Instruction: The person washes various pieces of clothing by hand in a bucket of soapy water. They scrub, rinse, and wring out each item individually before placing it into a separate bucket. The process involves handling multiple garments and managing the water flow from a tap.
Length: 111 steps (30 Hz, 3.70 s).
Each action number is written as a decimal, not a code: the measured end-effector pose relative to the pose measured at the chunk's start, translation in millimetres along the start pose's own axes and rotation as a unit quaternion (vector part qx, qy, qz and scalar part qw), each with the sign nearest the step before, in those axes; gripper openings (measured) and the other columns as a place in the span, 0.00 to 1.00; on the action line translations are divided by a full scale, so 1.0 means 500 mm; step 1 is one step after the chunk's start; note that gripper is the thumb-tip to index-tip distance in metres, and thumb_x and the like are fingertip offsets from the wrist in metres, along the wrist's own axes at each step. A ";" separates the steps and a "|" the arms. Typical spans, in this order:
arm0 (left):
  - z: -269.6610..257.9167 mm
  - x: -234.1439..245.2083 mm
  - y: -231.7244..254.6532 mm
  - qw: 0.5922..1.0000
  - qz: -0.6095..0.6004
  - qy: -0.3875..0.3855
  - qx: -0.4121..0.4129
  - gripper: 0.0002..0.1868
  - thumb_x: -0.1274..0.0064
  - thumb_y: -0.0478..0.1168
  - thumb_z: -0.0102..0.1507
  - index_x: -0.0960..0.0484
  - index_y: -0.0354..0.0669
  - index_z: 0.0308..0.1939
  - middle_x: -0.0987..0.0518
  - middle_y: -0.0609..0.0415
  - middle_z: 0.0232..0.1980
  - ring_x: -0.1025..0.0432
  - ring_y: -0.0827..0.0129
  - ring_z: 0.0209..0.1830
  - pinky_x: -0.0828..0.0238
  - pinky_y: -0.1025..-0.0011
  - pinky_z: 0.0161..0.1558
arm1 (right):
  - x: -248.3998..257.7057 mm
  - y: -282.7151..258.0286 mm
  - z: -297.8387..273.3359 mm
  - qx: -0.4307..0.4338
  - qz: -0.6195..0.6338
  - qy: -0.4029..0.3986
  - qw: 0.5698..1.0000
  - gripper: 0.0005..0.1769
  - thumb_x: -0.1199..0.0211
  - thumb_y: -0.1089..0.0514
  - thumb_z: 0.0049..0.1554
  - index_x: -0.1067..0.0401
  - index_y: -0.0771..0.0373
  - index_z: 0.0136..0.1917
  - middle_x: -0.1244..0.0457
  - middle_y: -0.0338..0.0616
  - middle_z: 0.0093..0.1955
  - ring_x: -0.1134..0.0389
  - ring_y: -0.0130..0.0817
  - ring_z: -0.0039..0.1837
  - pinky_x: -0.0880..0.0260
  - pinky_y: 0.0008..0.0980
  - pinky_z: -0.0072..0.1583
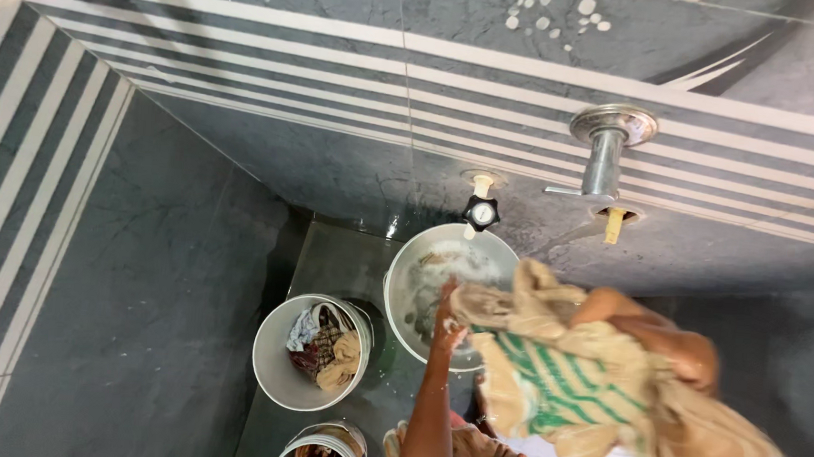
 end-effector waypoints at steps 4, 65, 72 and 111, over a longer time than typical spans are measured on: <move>0.032 0.049 -0.082 0.968 0.227 0.054 0.090 0.26 0.42 0.43 0.59 0.30 0.32 0.56 0.16 0.41 0.44 0.23 0.55 0.42 0.25 0.62 0.43 | 0.046 0.073 -0.032 -0.103 -0.105 0.041 0.988 0.31 0.29 0.60 0.50 0.33 0.69 0.65 0.35 0.58 0.59 0.34 0.49 0.59 0.32 0.41 0.61; -0.166 -0.029 0.178 0.842 0.511 0.160 -0.066 0.37 0.33 0.57 0.54 0.27 0.38 0.57 0.26 0.40 0.59 0.35 0.47 0.64 0.50 0.42 0.67 | -0.034 0.728 -0.245 -0.461 0.598 0.267 0.599 0.36 0.28 0.39 0.56 0.31 0.59 0.70 0.34 0.46 0.68 0.34 0.45 0.68 0.33 0.47 0.73; -0.140 0.022 0.079 0.935 -0.205 0.291 -0.001 0.38 0.56 0.70 0.61 0.27 0.50 0.64 0.25 0.49 0.65 0.33 0.51 0.69 0.50 0.50 0.70 | -0.072 0.582 -0.203 -0.398 0.785 0.319 0.353 0.42 0.26 0.53 0.46 0.40 0.73 0.67 0.42 0.53 0.57 0.37 0.39 0.51 0.32 0.32 0.49; 0.000 -0.051 -0.047 0.818 0.485 -0.068 0.300 0.59 0.65 0.86 0.61 0.19 0.28 0.57 0.16 0.34 0.52 0.26 0.44 0.62 0.47 0.47 0.73 | 0.057 0.552 -0.183 -0.479 0.625 0.069 0.613 0.34 0.27 0.44 0.48 0.37 0.59 0.60 0.35 0.52 0.56 0.34 0.43 0.59 0.33 0.48 0.60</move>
Point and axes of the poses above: each hand's wrist, its own z-axis towards the middle knuckle, its own x-axis out of the back of the hand, y = z × x, the point moved 2 cm from there along z, towards the middle knuckle
